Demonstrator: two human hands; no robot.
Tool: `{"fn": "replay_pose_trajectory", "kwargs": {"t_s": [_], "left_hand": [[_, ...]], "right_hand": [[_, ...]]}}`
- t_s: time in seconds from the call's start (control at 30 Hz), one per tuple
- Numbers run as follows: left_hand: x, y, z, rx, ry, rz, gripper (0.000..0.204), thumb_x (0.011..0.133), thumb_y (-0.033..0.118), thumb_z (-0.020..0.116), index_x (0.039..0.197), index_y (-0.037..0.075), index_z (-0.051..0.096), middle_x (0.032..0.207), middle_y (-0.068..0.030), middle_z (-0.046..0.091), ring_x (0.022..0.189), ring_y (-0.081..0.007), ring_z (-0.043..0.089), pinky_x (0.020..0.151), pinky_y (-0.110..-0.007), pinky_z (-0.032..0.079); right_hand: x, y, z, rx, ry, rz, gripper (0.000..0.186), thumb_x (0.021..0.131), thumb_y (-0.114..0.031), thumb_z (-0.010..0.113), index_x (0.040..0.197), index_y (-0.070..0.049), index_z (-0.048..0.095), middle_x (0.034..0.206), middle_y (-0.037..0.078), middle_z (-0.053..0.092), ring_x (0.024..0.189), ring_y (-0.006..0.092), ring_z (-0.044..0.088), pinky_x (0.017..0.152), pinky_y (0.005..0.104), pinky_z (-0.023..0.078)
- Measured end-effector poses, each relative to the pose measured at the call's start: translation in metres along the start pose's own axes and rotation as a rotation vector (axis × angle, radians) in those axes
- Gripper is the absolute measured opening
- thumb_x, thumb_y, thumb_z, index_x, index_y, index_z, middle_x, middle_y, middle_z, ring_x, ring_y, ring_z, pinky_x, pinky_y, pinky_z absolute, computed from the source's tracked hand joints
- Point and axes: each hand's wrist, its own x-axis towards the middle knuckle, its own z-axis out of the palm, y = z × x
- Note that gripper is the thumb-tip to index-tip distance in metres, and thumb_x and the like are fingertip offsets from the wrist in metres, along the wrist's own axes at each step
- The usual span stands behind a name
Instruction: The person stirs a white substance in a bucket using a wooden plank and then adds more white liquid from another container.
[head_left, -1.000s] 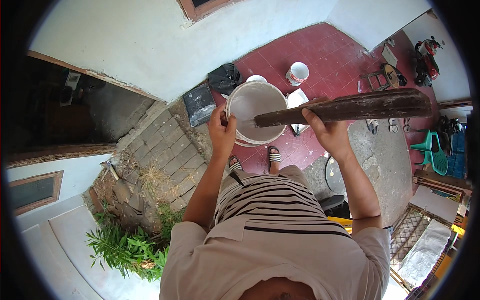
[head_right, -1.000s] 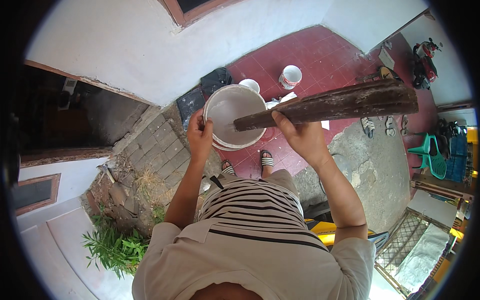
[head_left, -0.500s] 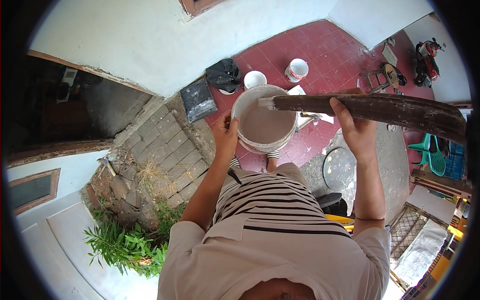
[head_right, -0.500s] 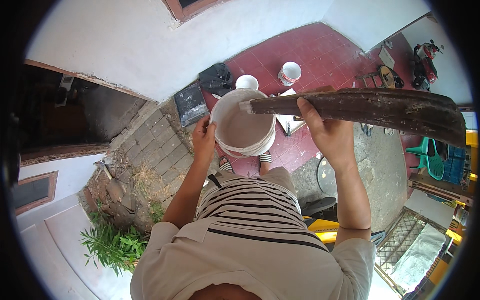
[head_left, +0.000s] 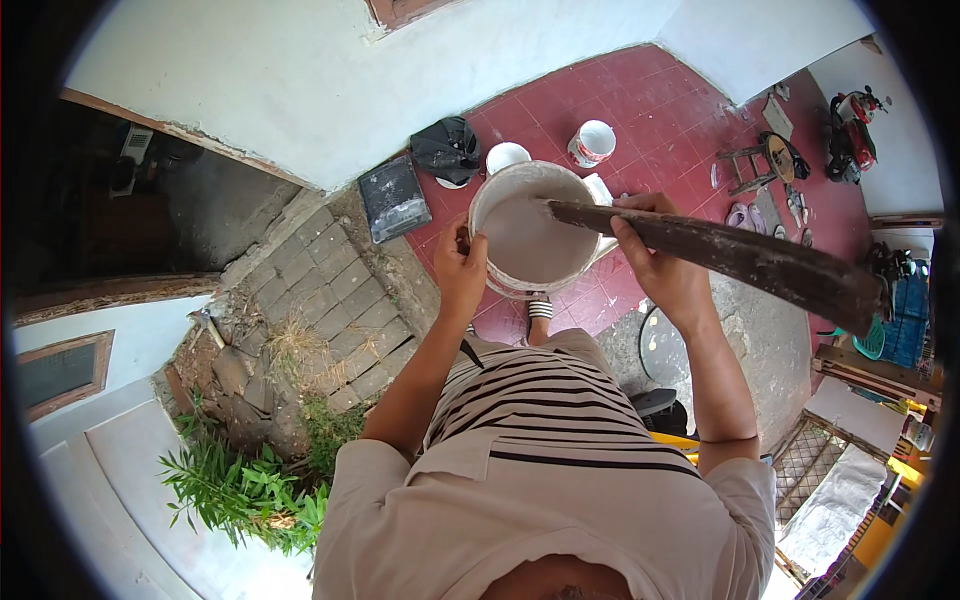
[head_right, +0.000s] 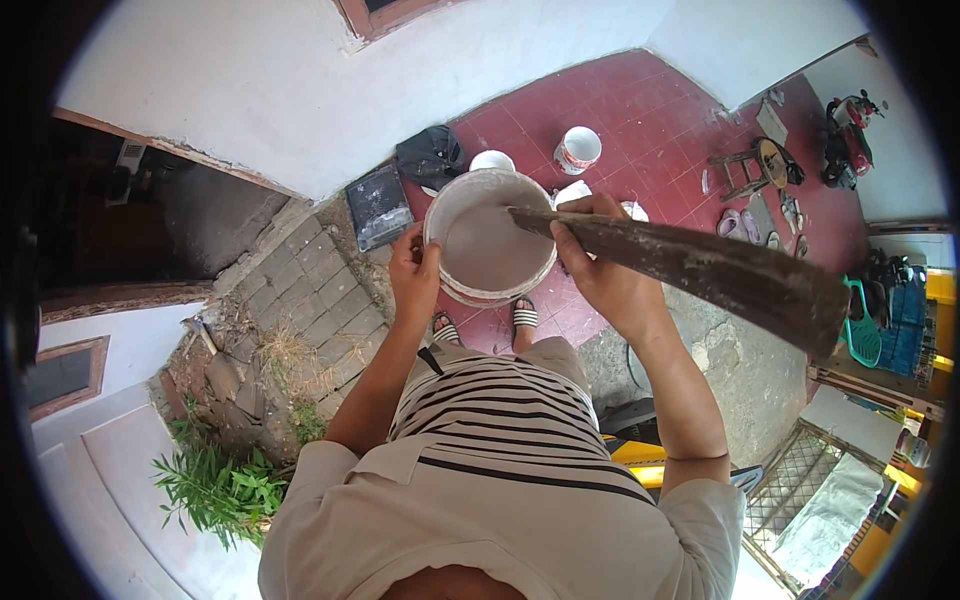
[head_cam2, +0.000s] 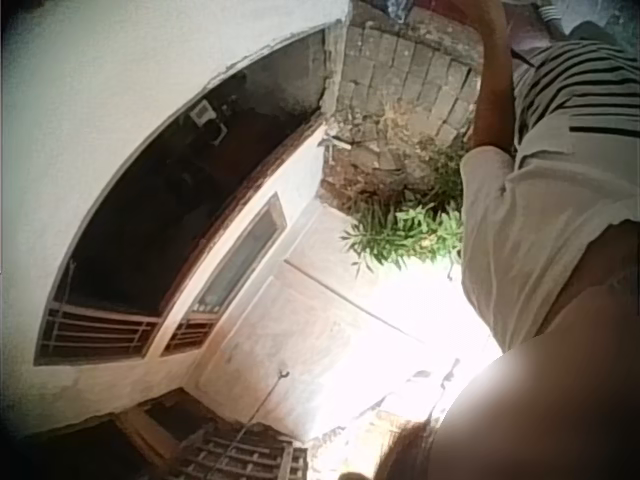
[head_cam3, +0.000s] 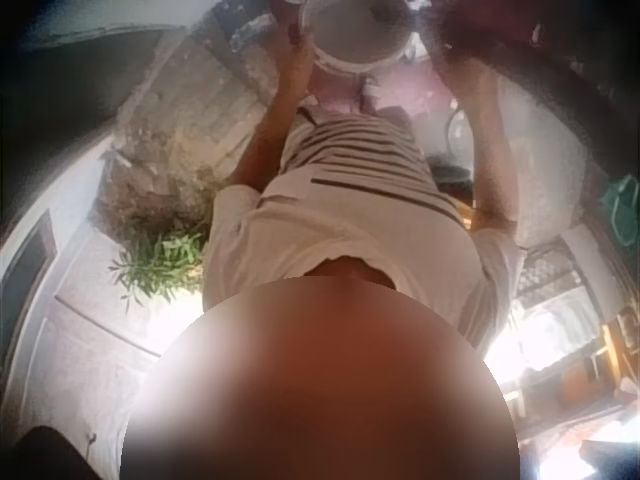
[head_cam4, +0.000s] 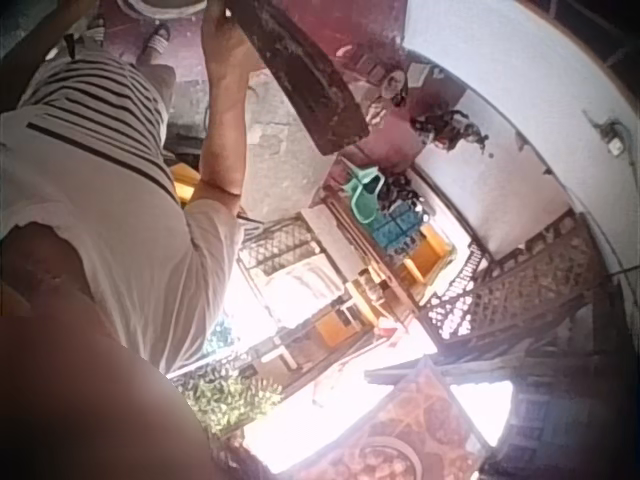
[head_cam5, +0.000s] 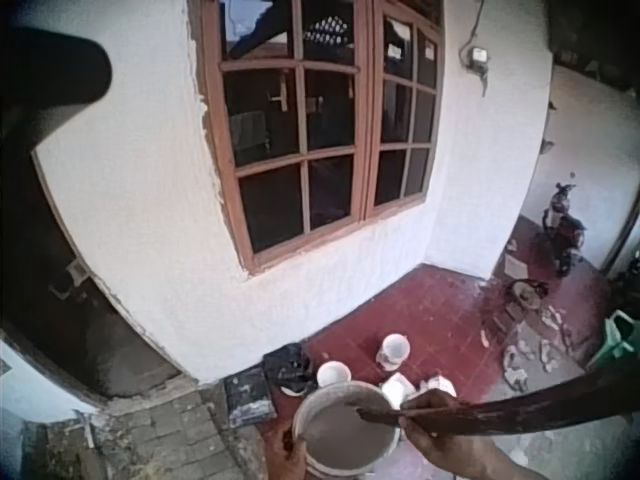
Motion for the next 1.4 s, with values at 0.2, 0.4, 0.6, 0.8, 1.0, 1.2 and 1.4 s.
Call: {"fn": "replay_pose_trajectory", "kwargs": {"t_s": [0.2,0.4,0.6,0.8,1.0,1.2,1.4], "left_hand": [[0.002,0.003,-0.002,0.083,0.025,0.042,0.031,0.092,0.003,0.066,0.123,0.0,0.066,0.092,-0.0024,0.064,0.076,-0.0079,0.056,0.067,-0.025,0.048],[0.002,0.003,-0.007,0.073,0.007,0.061,0.033,0.095,0.002,0.064,0.128,0.001,0.064,0.097,-0.001,0.066,0.079,-0.0055,0.056,0.071,-0.022,0.046],[0.003,0.013,-0.001,0.086,0.015,0.091,0.034,0.091,0.0,0.066,0.125,-0.001,0.063,0.09,-0.0034,0.063,0.075,-0.0079,0.056,0.065,-0.024,0.047],[0.007,0.004,-0.007,0.054,0.046,0.165,0.034,0.09,-0.001,0.066,0.124,-0.001,0.063,0.088,-0.0022,0.06,0.073,-0.0069,0.053,0.063,-0.024,0.045],[0.005,0.012,-0.004,0.079,0.028,0.192,0.034,0.089,-0.002,0.067,0.123,0.0,0.063,0.087,-0.0022,0.06,0.071,-0.0068,0.053,0.061,-0.023,0.045],[0.01,0.009,-0.016,0.133,-0.035,0.166,0.036,0.096,-0.001,0.065,0.132,-0.003,0.058,0.097,-0.0032,0.064,0.08,-0.0067,0.057,0.07,-0.023,0.047],[0.01,0.009,-0.009,0.059,0.027,0.229,0.035,0.088,-0.001,0.067,0.123,0.0,0.063,0.09,-0.0037,0.062,0.073,-0.0072,0.055,0.064,-0.024,0.047]], "right_hand": [[-0.012,-0.002,0.007,0.031,-0.154,-0.025,0.02,0.097,-0.008,0.072,0.113,-0.001,0.065,0.105,0.008,0.074,0.094,0.0156,0.071,0.087,0.0311,0.057],[-0.008,-0.001,-0.013,0.093,-0.085,0.032,0.014,0.096,-0.009,0.072,0.106,0.0,0.068,0.095,0.008,0.072,0.085,0.0151,0.07,0.075,0.0297,0.055],[0.003,0.01,0.013,0.05,-0.035,-0.02,0.018,0.097,-0.016,0.073,0.108,-0.003,0.068,0.092,0.009,0.073,0.084,0.0183,0.071,0.075,0.0323,0.055],[-0.002,0.01,-0.008,0.029,-0.131,-0.025,0.022,0.095,-0.012,0.074,0.113,-0.002,0.068,0.092,0.009,0.073,0.083,0.0188,0.071,0.076,0.032,0.055],[0.007,0.011,0.015,-0.012,-0.017,-0.101,0.016,0.093,-0.009,0.073,0.106,-0.003,0.065,0.096,0.014,0.073,0.085,0.0247,0.073,0.076,0.0343,0.056],[-0.007,0.019,0.007,0.211,-0.157,-0.023,0.019,0.095,-0.011,0.073,0.11,-0.001,0.066,0.094,0.01,0.073,0.085,0.0173,0.072,0.076,0.0317,0.056],[-0.002,0.022,0.004,0.018,-0.06,-0.065,0.019,0.095,-0.011,0.073,0.11,-0.002,0.065,0.093,0.011,0.074,0.084,0.0184,0.072,0.076,0.032,0.056]]}}
